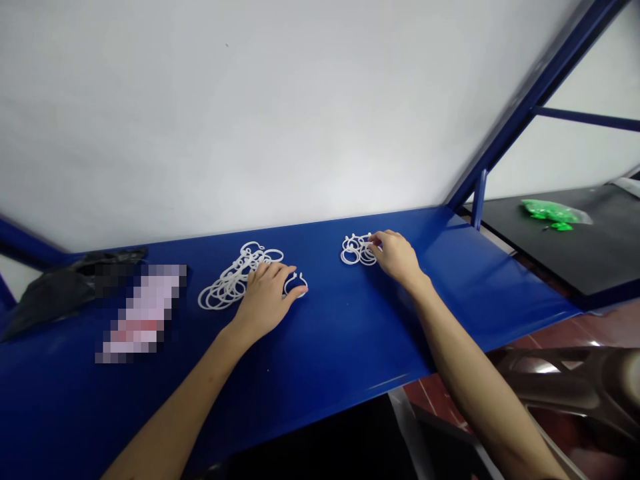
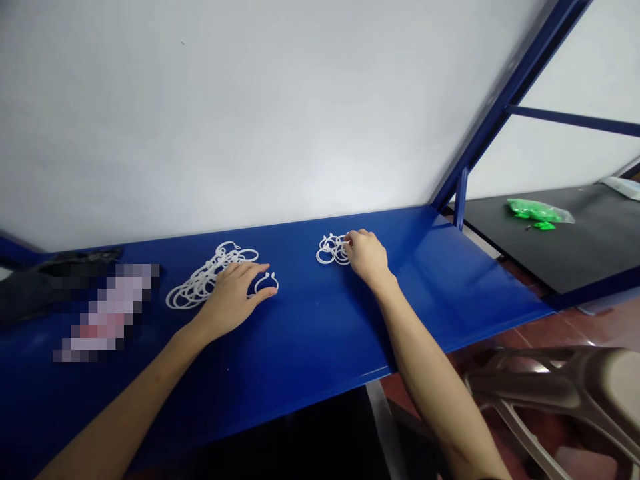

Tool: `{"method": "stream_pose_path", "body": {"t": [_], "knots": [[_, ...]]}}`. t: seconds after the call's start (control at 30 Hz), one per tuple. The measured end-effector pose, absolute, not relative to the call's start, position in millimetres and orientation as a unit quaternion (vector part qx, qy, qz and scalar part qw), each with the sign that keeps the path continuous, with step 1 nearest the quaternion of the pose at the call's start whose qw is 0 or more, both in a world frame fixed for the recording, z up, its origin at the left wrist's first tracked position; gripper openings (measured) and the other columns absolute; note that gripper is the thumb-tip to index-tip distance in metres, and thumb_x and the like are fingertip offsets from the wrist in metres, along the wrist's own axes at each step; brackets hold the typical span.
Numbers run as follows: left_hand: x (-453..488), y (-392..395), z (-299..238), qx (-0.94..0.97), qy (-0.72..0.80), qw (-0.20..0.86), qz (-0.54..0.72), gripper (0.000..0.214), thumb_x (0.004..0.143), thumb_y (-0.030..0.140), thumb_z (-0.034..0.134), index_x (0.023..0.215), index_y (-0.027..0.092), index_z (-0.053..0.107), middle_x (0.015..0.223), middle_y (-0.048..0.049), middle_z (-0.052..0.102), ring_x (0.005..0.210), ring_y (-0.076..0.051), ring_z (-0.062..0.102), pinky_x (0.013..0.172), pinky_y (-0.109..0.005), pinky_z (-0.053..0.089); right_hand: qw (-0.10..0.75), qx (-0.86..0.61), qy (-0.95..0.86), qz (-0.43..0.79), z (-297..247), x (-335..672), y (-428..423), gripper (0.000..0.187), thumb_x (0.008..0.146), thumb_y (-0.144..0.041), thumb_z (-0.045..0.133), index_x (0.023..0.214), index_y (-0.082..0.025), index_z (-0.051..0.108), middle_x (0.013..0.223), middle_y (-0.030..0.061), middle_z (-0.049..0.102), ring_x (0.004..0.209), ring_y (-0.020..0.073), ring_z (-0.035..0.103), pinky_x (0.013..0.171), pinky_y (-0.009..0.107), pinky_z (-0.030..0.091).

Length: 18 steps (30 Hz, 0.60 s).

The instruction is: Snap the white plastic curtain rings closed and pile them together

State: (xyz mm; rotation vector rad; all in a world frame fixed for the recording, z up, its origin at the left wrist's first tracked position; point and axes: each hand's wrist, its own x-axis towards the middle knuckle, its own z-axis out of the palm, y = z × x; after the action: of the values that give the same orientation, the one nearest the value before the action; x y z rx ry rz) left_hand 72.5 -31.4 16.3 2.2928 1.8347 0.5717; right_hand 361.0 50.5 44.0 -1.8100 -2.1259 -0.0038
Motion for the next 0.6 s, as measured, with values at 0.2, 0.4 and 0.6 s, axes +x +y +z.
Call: {"method": "stream_pose_path", "body": {"t": [0.2,0.4,0.6], "knots": [[76.3,-33.1,17.2,0.745,0.635,0.021,0.202,0.022,0.093,0.036,0.054,0.096,0.023,0.071,0.103,-0.0082,0.071,0.106,-0.031,0.054,0.092,-0.048,0.040,0.203,-0.627,-0.752,0.002,44.2,360.1,49.3,0.020,0.094,-0.026,0.057,0.106,-0.019,0.071,0.100,0.0086,0.071,0.093,0.0239,0.060,0.085,0.035,0.048],[79.3,-31.6,15.6,0.744,0.620,-0.007,0.251,0.016,0.092,0.029,0.056,0.078,0.024,0.062,0.081,-0.0039,0.072,0.091,-0.029,0.057,0.081,-0.045,0.038,0.293,-0.582,-0.757,-0.035,41.4,357.6,50.7,0.020,0.095,-0.029,0.057,0.103,-0.018,0.072,0.097,0.0096,0.070,0.095,0.0272,0.057,0.085,0.041,0.049],[84.5,-34.9,23.4,0.713,0.614,-0.007,0.338,0.012,0.092,0.026,0.057,0.081,0.024,0.058,0.078,-0.0006,0.073,0.088,-0.026,0.063,0.085,-0.044,0.038,0.348,-0.437,-0.823,0.101,32.6,322.3,27.5,0.025,0.096,-0.040,0.060,0.111,-0.022,0.068,0.103,0.0086,0.070,0.097,0.0228,0.062,0.086,0.038,0.051]]}}
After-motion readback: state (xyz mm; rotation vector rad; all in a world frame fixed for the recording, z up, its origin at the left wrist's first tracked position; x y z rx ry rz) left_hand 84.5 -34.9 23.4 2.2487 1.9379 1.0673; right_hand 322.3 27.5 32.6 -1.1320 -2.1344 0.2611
